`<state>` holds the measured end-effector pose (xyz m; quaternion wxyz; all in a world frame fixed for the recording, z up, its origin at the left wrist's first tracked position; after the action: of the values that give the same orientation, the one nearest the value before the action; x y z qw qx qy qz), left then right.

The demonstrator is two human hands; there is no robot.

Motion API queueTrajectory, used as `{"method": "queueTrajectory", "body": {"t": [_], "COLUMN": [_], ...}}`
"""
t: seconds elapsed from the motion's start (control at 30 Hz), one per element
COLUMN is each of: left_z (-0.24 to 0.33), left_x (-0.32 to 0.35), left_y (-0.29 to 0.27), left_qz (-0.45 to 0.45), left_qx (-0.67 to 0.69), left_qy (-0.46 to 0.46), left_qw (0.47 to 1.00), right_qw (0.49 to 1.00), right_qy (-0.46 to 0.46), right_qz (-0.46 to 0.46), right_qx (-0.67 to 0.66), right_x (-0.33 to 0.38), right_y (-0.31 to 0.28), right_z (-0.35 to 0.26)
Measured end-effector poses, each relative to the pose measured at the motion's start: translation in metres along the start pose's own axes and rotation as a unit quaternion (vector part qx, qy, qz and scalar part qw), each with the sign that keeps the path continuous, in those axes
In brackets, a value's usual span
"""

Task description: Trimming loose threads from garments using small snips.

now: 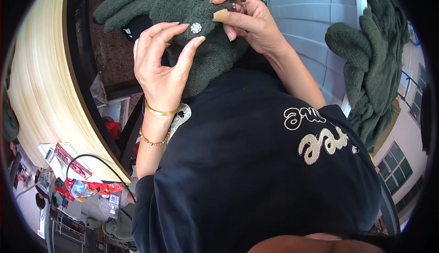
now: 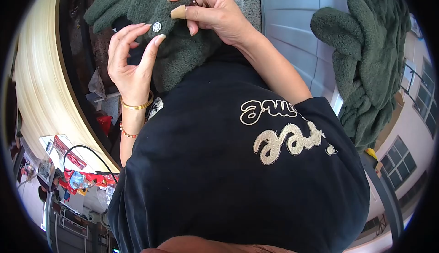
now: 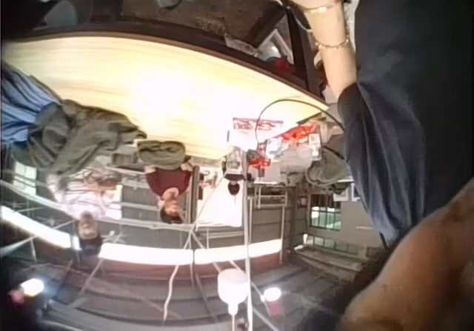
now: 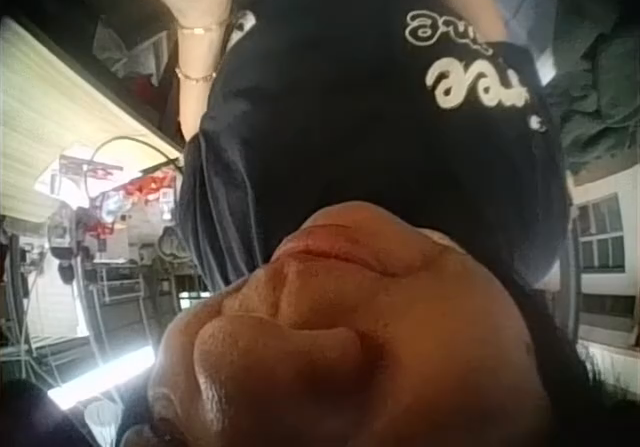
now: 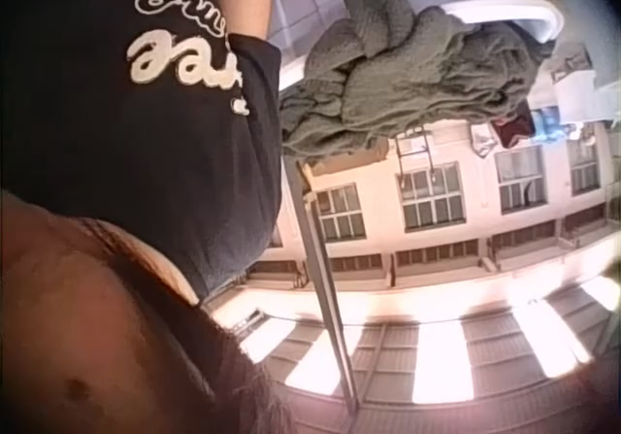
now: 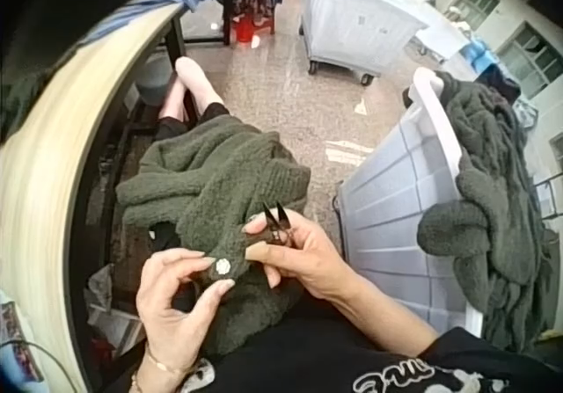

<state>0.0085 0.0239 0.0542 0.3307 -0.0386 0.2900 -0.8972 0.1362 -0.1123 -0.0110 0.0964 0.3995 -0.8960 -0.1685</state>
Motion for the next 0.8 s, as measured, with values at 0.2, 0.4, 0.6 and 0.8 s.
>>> {"method": "queueTrajectory", "body": {"t": [0.2,0.4,0.6,0.8], "left_z": [-0.004,-0.016,-0.040,0.022], "left_x": [-0.003,-0.004,-0.007,-0.047], "left_y": [0.002,-0.005,0.001,0.022], "left_qz": [0.044,0.040,-0.016,-0.140], "left_qx": [-0.045,0.077,0.310,0.108], "left_qy": [0.063,-0.005,-0.137,0.116], "left_qw": [0.996,0.996,0.941,0.977], "right_qw": [1.000,0.999,0.991,0.965], "right_qy": [0.025,0.002,-0.047,-0.025], "right_qz": [0.000,0.006,-0.111,-0.259], "right_qx": [0.010,0.037,0.050,0.007], "right_x": [-0.002,-0.005,0.001,0.015], "right_y": [0.008,0.004,0.022,0.052], "right_z": [-0.004,-0.004,-0.013,-0.027]}}
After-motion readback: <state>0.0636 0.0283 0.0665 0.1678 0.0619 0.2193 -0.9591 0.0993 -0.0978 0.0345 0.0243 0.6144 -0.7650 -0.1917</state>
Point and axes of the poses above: each hand's wrist, its own x-axis away from the middle knuckle, its own y-axis out of the palm, z = x × y, the point moved 6 cm from there along -x, towards the middle knuckle, and after that the axes turned 14 degrees about -y, right-handed, at the moved point
